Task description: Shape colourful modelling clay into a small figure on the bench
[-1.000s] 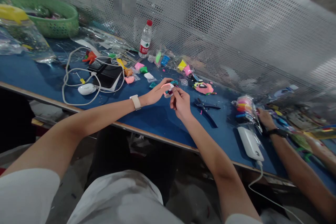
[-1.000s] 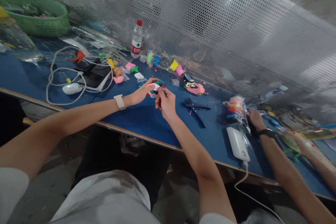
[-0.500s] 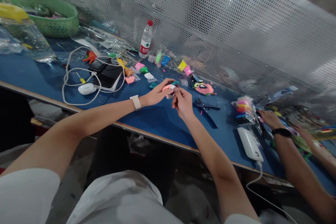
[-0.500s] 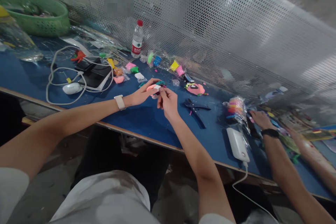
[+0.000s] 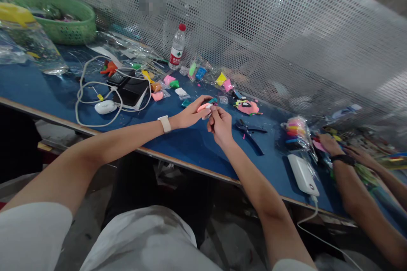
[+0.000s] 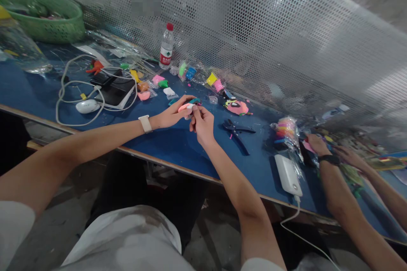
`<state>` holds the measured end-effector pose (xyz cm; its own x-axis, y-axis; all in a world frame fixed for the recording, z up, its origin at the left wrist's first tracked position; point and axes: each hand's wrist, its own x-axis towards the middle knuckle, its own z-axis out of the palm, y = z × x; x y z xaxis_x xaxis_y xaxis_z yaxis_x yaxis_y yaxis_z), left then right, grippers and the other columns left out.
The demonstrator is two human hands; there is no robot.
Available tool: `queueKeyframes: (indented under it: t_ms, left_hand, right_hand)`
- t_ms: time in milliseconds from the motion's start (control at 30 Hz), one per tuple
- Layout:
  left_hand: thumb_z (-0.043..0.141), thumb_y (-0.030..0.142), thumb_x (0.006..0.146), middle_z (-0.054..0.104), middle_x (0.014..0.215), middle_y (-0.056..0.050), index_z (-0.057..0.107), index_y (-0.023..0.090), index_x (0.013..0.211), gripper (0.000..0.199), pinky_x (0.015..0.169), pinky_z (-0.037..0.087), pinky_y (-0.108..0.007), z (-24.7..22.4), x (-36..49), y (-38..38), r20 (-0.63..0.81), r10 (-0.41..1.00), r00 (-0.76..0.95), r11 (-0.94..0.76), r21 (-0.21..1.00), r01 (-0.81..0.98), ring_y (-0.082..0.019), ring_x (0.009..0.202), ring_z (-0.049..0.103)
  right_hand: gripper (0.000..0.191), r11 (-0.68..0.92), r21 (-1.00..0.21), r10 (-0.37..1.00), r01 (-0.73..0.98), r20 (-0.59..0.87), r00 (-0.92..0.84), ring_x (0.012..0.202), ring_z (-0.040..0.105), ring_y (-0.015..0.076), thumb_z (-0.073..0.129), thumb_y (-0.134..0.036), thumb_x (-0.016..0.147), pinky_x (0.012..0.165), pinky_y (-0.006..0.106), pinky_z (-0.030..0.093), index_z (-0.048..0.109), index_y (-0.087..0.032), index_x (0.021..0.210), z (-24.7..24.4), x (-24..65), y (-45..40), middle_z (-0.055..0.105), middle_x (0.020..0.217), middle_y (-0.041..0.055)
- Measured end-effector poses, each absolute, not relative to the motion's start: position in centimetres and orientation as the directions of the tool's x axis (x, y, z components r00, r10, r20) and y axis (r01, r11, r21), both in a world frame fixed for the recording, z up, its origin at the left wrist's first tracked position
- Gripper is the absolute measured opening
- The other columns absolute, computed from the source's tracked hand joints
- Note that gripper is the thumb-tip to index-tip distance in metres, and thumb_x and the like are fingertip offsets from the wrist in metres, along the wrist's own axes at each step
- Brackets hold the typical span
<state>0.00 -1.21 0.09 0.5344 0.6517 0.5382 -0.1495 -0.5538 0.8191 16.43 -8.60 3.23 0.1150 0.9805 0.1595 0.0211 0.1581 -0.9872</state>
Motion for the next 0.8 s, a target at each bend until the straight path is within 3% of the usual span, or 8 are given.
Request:
queueKeyframes:
  t_ms: [300,400,567,700,800]
  left_hand:
    - [0.058,0.066,0.115,0.068,0.16,-0.018,0.062,0.024,0.158,0.06,0.134,0.049,-0.053,0.1,0.1,-1.2,0.601,0.664,0.445,-0.64,0.764,-0.078,-0.034,0.15,0.065]
    - [0.051,0.067,0.117,0.069,0.159,-0.018,0.065,0.023,0.156,0.061,0.136,0.045,-0.055,0.3,-0.1,-1.0,0.654,0.659,0.37,-0.705,0.709,0.004,-0.034,0.151,0.063]
    - [0.043,0.066,0.12,0.073,0.15,-0.022,0.069,0.015,0.152,0.066,0.129,0.051,-0.053,1.2,-0.5,-1.1,0.699,0.63,0.338,-0.761,0.643,0.089,-0.034,0.142,0.068]
    - [0.048,0.071,0.118,0.077,0.143,-0.02,0.074,0.016,0.145,0.067,0.122,0.055,-0.048,1.6,-0.4,-1.5,0.676,0.673,0.301,-0.727,0.68,0.098,-0.031,0.133,0.072]
    - [0.051,0.077,0.116,0.08,0.134,-0.017,0.077,0.019,0.134,0.066,0.114,0.059,-0.044,1.3,-0.2,-1.3,0.632,0.731,0.258,-0.661,0.749,0.04,-0.029,0.124,0.074]
  right_hand:
    - [0.06,0.125,-0.992,0.983,0.029,0.128,0.134,0.039,0.051,0.0084,0.086,-0.081,0.09,0.034,0.024,0.026,0.072,-0.024,0.093,3.3,16.8,-8.4,0.064,0.062,-0.0058]
    - [0.061,0.051,-0.998,0.993,-0.045,0.045,0.111,0.039,0.053,0.0077,0.089,-0.079,0.087,0.034,0.023,0.023,0.076,-0.024,0.109,3.5,17.0,-8.2,0.071,0.07,-0.0056]
    - [0.076,0.024,-0.997,0.999,-0.07,0.022,0.028,0.04,0.058,0.0098,0.085,-0.083,0.089,0.034,0.024,0.024,0.076,-0.024,0.136,3.5,16.9,-8.3,0.081,0.08,-0.0021]
    - [0.084,0.062,-0.998,0.998,-0.019,0.063,-0.009,0.04,0.058,0.0114,0.082,-0.089,0.088,0.034,0.024,0.027,0.075,-0.024,0.14,3.4,16.8,-8.4,0.082,0.079,0.0004]
    - [0.079,0.122,-0.992,0.991,0.03,0.124,0.047,0.037,0.055,0.0117,0.082,-0.088,0.088,0.034,0.025,0.028,0.08,-0.022,0.131,3.2,16.8,-8.5,0.079,0.074,0.0005]
